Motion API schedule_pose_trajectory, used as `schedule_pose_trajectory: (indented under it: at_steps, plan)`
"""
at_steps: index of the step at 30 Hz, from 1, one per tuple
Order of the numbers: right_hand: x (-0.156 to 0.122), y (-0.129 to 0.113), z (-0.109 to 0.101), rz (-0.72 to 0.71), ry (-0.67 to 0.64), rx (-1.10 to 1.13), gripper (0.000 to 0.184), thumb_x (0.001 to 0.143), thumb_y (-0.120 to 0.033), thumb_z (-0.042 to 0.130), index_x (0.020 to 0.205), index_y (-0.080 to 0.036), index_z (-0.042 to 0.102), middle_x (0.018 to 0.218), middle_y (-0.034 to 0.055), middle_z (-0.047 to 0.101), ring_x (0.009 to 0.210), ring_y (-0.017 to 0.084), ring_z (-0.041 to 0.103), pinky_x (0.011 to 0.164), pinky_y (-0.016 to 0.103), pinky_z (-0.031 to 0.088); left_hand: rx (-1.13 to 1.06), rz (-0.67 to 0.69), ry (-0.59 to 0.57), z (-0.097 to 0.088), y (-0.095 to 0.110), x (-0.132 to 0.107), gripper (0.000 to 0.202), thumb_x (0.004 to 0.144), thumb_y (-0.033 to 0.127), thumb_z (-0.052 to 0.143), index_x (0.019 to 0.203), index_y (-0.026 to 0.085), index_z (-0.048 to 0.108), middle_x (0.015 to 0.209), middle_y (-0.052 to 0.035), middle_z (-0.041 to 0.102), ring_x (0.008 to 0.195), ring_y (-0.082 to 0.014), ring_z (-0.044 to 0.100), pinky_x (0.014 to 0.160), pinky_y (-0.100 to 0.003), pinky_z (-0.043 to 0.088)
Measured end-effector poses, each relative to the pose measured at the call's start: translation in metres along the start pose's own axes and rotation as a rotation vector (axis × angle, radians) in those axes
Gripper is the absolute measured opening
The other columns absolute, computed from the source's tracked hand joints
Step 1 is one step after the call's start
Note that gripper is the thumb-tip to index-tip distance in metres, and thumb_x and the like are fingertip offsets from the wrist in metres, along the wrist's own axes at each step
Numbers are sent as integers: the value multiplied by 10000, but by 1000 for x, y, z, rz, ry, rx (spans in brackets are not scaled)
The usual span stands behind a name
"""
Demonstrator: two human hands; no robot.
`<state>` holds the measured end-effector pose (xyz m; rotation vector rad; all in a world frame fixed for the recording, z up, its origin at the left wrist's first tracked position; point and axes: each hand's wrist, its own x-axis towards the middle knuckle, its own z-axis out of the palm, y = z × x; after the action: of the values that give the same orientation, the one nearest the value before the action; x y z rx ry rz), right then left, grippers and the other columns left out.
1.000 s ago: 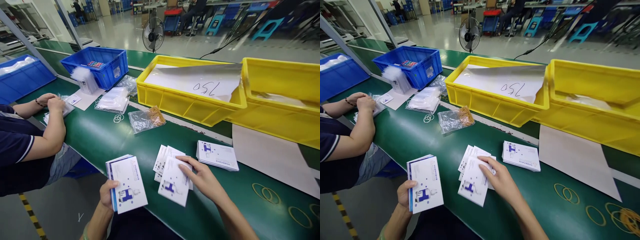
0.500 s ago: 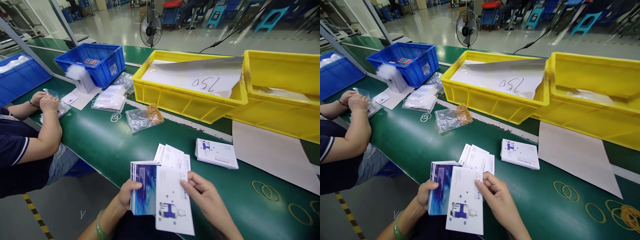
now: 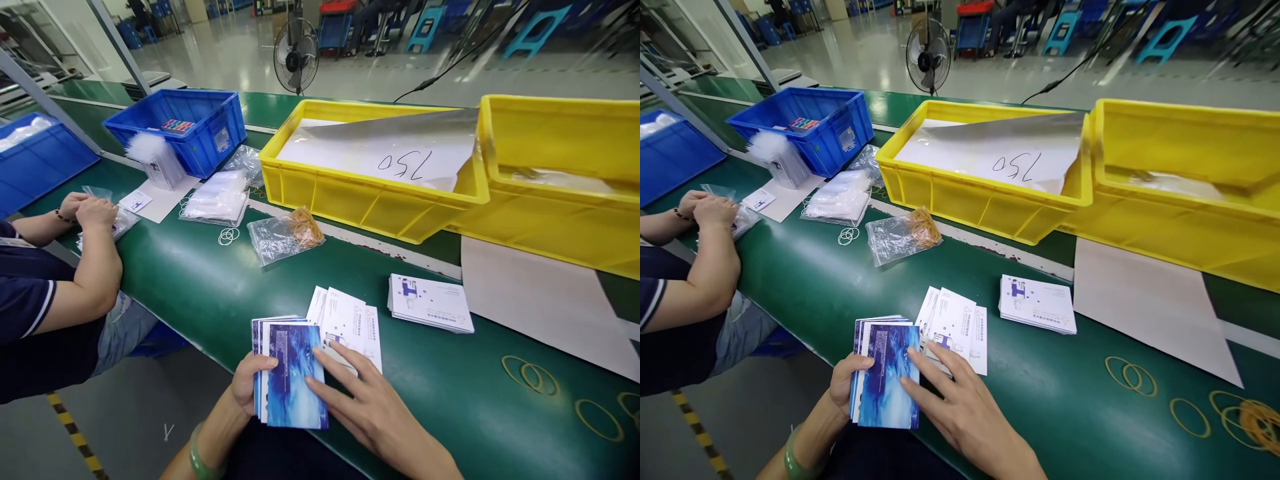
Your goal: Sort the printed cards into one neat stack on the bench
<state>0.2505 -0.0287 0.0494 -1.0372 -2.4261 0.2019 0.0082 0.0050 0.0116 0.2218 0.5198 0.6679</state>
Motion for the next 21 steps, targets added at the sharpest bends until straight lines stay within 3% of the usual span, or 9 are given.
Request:
schedule_pose_trajectory:
  at_steps: [3, 7, 9, 11, 13, 15, 18, 21]
  plan:
    - [5, -2, -13, -102, 77, 35, 284, 1033, -193, 455, 1158, -212, 709, 1209, 51, 756, 1191, 250, 647, 871, 387, 606, -8, -6, -12, 9, 0, 5, 446, 787, 246, 687, 1182, 40, 680, 1072, -199, 757, 1017, -354, 714, 919, -451, 536]
    - [3, -6, -26, -76, 272, 253, 276, 1039, -189, 439, 1111, -169, 704, 985, 79, 814, 962, 205, 755, 799, 309, 621, -33, 13, -37, 6, 3, 5, 523, 800, 299, 647, 1240, 18, 647, 1047, -194, 762, 1064, -376, 696, 953, -468, 521]
    - [1, -14, -27, 96, 375, 472, 245, 1028, -192, 462, 1089, -199, 700, 876, 60, 813, 781, 182, 773, 681, 256, 627, -29, 36, -56, 2, 4, 3, 535, 796, 301, 633, 1256, 28, 639, 1096, -190, 754, 1106, -390, 677, 977, -484, 509]
    - [2, -21, -21, 448, 448, 677, 193, 1011, -225, 515, 1002, -246, 707, 791, 25, 791, 635, 157, 742, 548, 207, 586, 13, 59, -51, 2, 3, 1, 512, 791, 269, 637, 1243, 31, 646, 1135, -195, 742, 1114, -392, 674, 976, -485, 511]
    - [6, -25, -10, 831, 447, 887, 129, 985, -324, 576, 956, -259, 683, 793, 20, 773, 591, 154, 711, 494, 207, 544, 80, 75, -18, 4, -1, 0, 463, 774, 223, 668, 1195, 33, 674, 1106, -194, 752, 1044, -376, 707, 921, -458, 545]
    - [11, -26, 2, 1059, 378, 1114, 235, 953, -456, 601, 1072, -254, 617, 784, 30, 752, 609, 181, 704, 522, 250, 549, 135, 87, 30, 8, -5, -1, 424, 739, 193, 716, 1138, 48, 707, 1036, -175, 773, 932, -342, 742, 828, -407, 583]
    - [15, -25, 13, 1099, 248, 1282, 446, 902, -522, 649, 1223, -249, 504, 817, 42, 736, 728, 223, 720, 665, 334, 595, 167, 64, 71, 14, -10, -1, 413, 710, 207, 769, 1098, 71, 730, 975, -152, 787, 847, -314, 753, 749, -369, 596]
    - [14, -22, 10, 1058, 254, 1355, 435, 888, -497, 680, 1204, -255, 506, 1037, 100, 743, 903, 247, 722, 812, 402, 596, 159, 46, 67, 17, -11, -1, 414, 728, 222, 772, 1115, 82, 724, 999, -154, 783, 893, -325, 746, 817, -413, 583]
